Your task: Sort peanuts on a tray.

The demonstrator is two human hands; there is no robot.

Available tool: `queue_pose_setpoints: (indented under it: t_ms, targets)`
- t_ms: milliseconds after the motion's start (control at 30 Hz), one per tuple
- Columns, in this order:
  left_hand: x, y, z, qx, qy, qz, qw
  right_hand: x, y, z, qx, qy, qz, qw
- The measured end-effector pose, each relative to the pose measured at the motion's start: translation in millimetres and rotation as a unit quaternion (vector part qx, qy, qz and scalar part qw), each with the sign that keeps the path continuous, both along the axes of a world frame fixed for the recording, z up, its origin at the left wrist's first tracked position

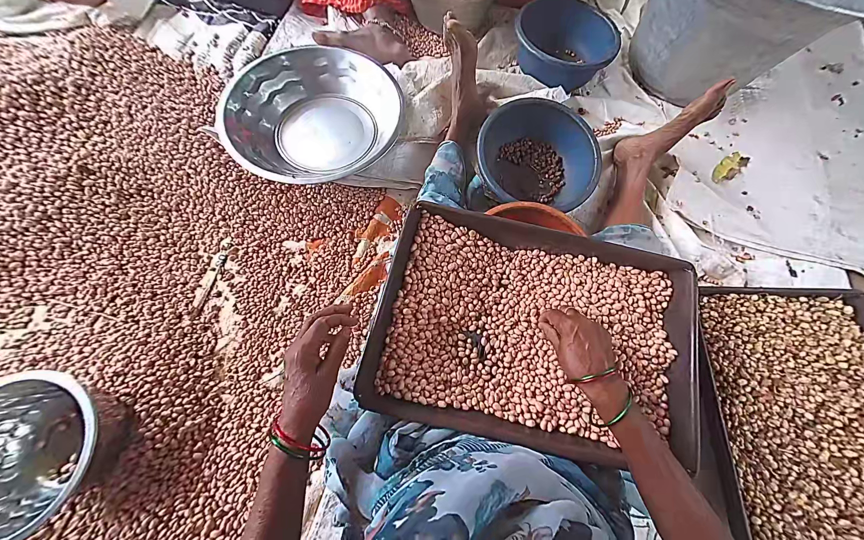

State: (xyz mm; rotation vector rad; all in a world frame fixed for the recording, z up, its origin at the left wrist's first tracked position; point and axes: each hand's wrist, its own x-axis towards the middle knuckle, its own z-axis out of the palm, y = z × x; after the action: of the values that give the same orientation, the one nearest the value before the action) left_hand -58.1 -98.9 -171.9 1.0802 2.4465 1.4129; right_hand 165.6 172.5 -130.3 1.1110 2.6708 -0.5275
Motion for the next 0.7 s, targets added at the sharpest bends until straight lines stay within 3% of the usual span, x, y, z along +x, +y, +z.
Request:
queue_pose_setpoints:
  t_ms: [133, 233, 300, 433, 500, 633, 700]
  targets:
    - [2.3, 6.6, -1.3, 0.012, -0.018, -0.006, 1.000, 24.8, 16.4, -2.0, 0.037, 0.138, -0.015, 0.990]
    - [2.7, 15.6, -4.3, 0.031, -0.019, -0.015, 0.999, 28.4, 22.6, -1.3, 0.040, 0.173, -0.016, 0.984]
    - [4.6, 23.3, -2.9, 0.032, -0.028, -0.022, 0.999, 21.3, 16.0, -3.6, 0.020, 0.136, -0.002, 0.991]
    - [6.4, 24.7, 1.6, 0.022, -0.024, -0.015, 0.999, -3.4, -7.5, 0.8, 0.011, -0.055, -0.009, 0.998]
    - [2.8, 16.9, -1.0, 0.017, -0.020, 0.002, 1.000, -7.4, -11.8, -2.2, 0.026, -0.057, 0.000, 0.998]
    - [-6.8, -10.3, -5.8, 0.017, -0.048, 0.035, 0.998, 7.0, -5.9, -8.8, 0.032, 0.062, 0.012, 0.997]
    - [-19.4, -33.5, -7.2, 0.025, -0.044, 0.069, 0.996, 30.0, 7.1, 7.7, 0.060, 0.137, -0.028, 0.988]
